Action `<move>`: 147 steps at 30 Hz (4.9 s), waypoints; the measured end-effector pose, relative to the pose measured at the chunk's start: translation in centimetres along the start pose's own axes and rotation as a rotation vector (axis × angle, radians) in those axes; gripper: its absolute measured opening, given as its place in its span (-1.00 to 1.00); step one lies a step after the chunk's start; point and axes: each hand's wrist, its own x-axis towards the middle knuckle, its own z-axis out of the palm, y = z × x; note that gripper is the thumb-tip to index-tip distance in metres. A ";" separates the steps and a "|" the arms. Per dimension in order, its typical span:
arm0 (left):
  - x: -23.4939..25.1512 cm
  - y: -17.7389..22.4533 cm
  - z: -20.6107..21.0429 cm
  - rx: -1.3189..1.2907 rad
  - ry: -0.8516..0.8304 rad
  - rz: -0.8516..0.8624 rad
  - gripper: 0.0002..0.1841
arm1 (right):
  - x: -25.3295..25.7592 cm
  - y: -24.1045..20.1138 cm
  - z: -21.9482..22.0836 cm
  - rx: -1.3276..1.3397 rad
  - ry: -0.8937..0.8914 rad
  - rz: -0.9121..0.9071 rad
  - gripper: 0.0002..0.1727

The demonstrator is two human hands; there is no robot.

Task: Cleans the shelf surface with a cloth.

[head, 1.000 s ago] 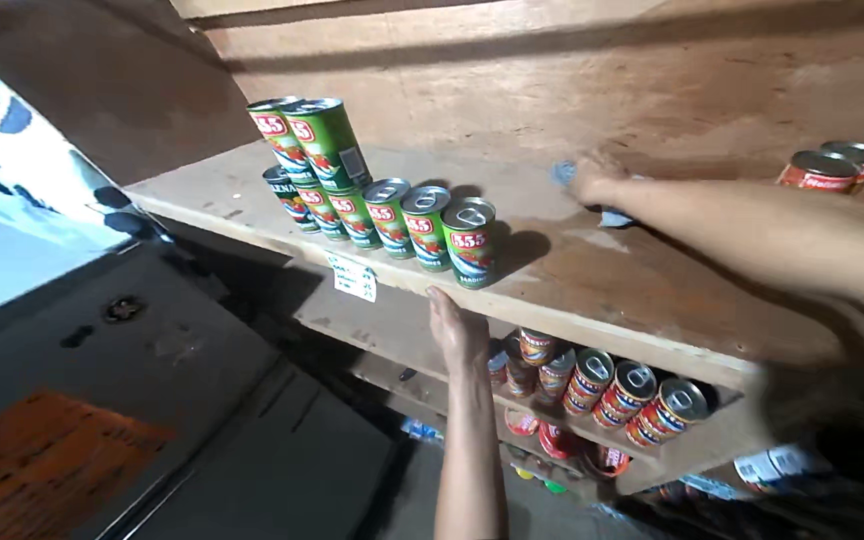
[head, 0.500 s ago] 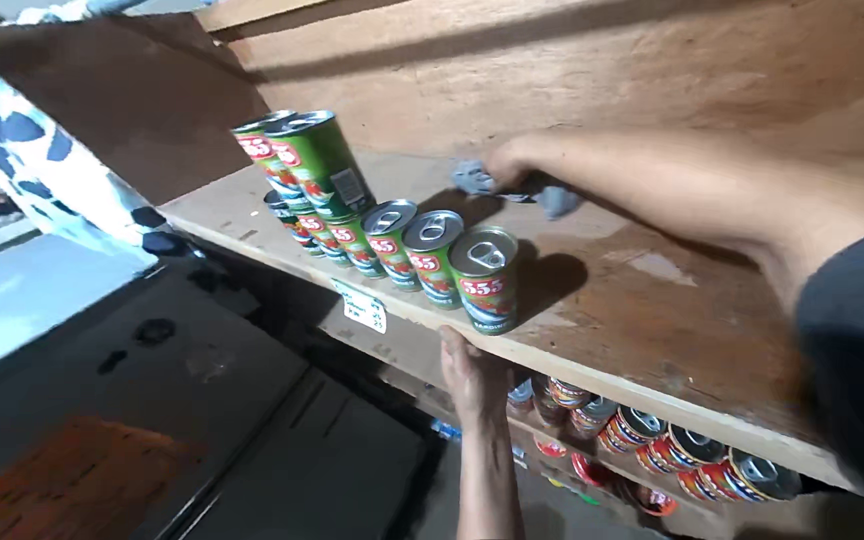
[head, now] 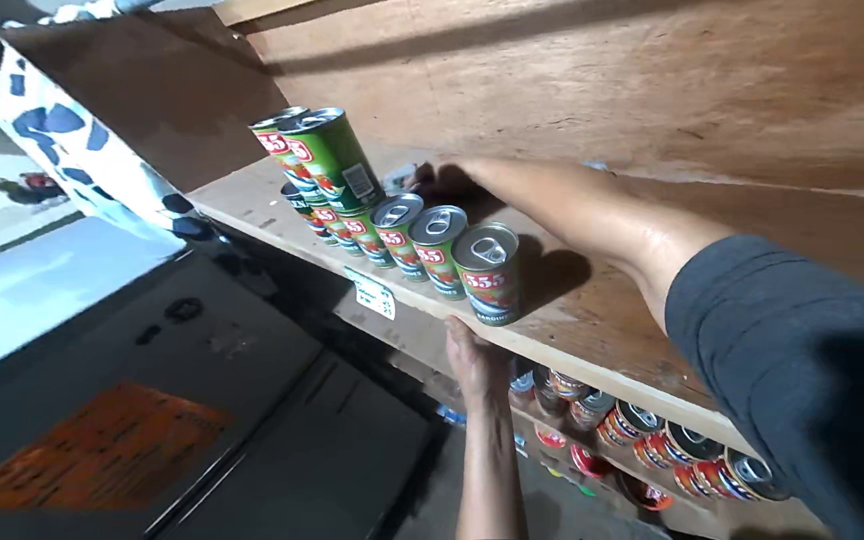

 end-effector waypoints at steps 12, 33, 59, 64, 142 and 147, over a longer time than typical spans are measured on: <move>-0.2 0.3 0.1 -0.006 0.007 -0.027 -0.59 | -13.3 -1.0 -6.4 -0.014 -0.393 -0.139 -0.66; 0.4 0.4 -0.2 0.025 -0.054 -0.044 -0.56 | -32.8 -8.3 -7.4 0.024 -0.317 0.110 -0.59; 0.7 -0.4 -0.9 -0.040 -0.089 -0.047 -0.61 | -17.7 3.7 -3.7 -0.266 0.109 0.444 -0.43; 0.9 -0.5 -0.8 -0.047 -0.087 -0.006 -0.64 | -30.6 9.9 -8.5 -0.324 0.081 0.883 -0.22; 1.1 -0.8 -0.6 -0.017 -0.072 0.005 -0.66 | -37.5 -7.7 -4.0 -0.100 0.058 0.056 -0.63; 0.8 -0.6 -0.7 0.036 -0.080 0.002 -0.62 | -28.9 -1.7 -4.5 -0.144 0.060 0.187 -0.66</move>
